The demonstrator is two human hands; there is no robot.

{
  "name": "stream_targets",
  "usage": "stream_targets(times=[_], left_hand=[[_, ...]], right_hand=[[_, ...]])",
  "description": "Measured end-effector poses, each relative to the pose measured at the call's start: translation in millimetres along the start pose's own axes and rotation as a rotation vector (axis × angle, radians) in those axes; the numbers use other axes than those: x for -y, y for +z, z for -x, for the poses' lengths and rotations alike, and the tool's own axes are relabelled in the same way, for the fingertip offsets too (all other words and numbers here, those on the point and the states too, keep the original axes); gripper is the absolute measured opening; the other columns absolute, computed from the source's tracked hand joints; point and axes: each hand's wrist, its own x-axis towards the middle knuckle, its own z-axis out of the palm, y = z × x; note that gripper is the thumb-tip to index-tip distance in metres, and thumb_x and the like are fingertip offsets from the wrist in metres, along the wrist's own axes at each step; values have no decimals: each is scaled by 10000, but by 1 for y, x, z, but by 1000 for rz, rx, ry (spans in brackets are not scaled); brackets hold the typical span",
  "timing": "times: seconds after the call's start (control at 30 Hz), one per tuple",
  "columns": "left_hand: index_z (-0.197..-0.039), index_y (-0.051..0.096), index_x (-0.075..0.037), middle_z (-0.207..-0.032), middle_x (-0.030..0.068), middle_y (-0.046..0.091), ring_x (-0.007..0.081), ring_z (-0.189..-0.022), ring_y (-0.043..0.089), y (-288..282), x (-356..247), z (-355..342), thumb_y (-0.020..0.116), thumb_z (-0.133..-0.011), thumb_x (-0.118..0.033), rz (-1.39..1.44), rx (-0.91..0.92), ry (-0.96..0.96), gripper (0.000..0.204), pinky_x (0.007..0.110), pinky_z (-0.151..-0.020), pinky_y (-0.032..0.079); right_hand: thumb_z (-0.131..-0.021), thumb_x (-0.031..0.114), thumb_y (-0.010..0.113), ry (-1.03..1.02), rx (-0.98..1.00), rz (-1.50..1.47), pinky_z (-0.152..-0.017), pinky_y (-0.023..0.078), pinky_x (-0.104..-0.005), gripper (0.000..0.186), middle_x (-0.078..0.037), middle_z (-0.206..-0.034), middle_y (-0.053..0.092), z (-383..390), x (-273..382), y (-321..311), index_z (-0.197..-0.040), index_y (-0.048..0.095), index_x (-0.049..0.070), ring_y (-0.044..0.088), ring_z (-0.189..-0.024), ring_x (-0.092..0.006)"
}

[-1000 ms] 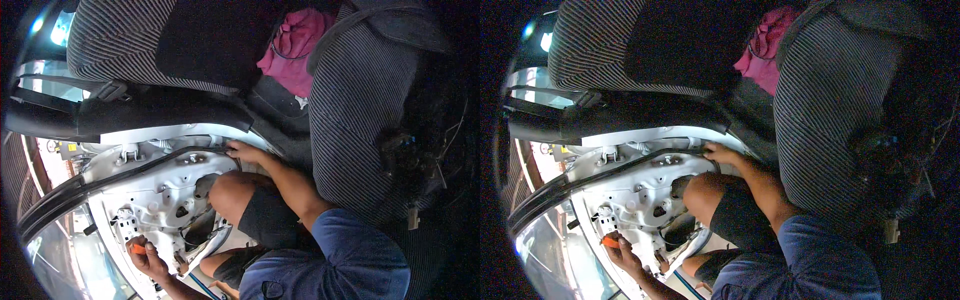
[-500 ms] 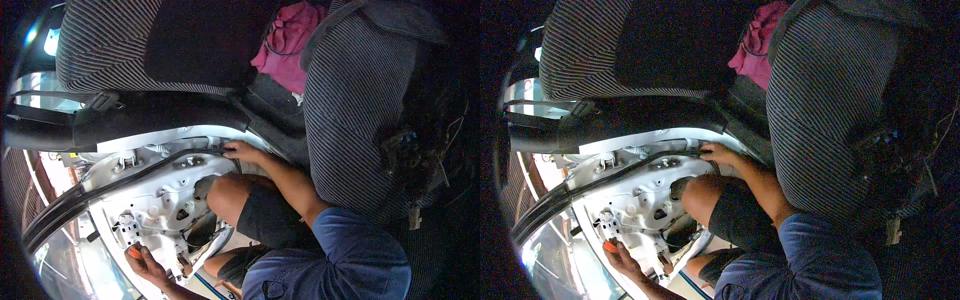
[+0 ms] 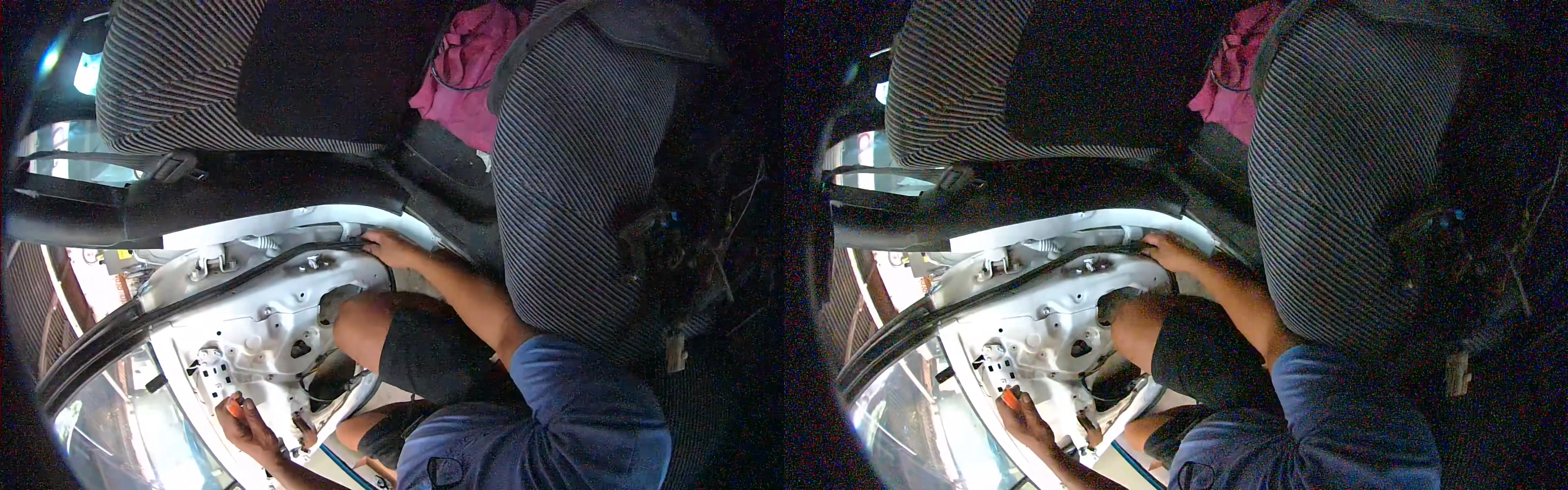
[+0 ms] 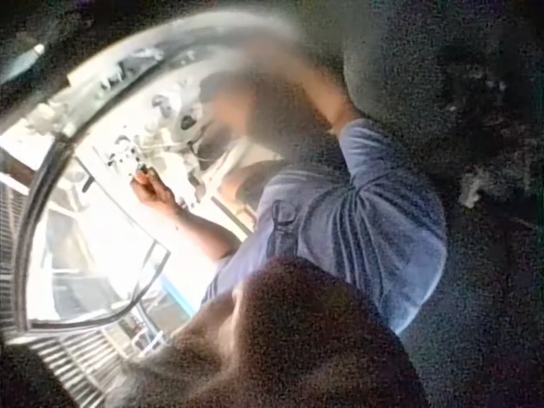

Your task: Dismantling and working on internal components of a car door.

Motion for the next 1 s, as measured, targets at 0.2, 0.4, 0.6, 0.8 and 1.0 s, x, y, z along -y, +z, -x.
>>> stream_targets(times=[0.2, 0.4, 0.6, 0.8, 1.0], left_hand=[[-1066, 614, 9, -965, 110, 609, 223, -852, 549, 5, -9, 2, 595, -937, -138, -1, 22, -1, 197, 305, -813, 444], [-1052, 625, 3, -979, 115, 622, 225, -848, 555, 7, -9, 4, 601, -930, -127, -20, 58, 24, 181, 306, -793, 449], [-1035, 637, -2, -983, 122, 626, 233, -853, 563, 7, -14, 5, 613, -927, -138, 13, 51, 0, 176, 309, -783, 451], [-1028, 647, -7, -981, 123, 629, 243, -852, 569, 8, -5, 8, 621, -936, -173, -38, 79, 38, 192, 318, -777, 453], [-1032, 650, -5, -979, 121, 632, 251, -847, 570, 11, -9, 9, 618, -946, -189, -51, 94, 22, 206, 331, -766, 451]], right_hand=[[-984, 211, 577, 10, -7, 47, -867, 489, -357, 348, -104, -1125, 698, 2, 0, -8, -1291, 619, 51, 617, -948, -225], [-978, 210, 580, 12, 1, 49, -859, 488, -356, 345, -102, -1112, 698, 10, -8, -16, -1280, 623, 49, 614, -939, -222], [-973, 210, 583, 12, 5, 50, -851, 486, -356, 341, -99, -1099, 698, 11, -9, -19, -1269, 628, 47, 611, -929, -219], [-967, 209, 585, 8, 10, 52, -843, 485, -355, 337, -97, -1086, 698, 14, -11, -20, -1258, 632, 45, 608, -920, -215], [-961, 209, 588, 9, 16, 58, -836, 483, -354, 333, -95, -1073, 698, 19, -13, -17, -1246, 636, 43, 604, -911, -212]])
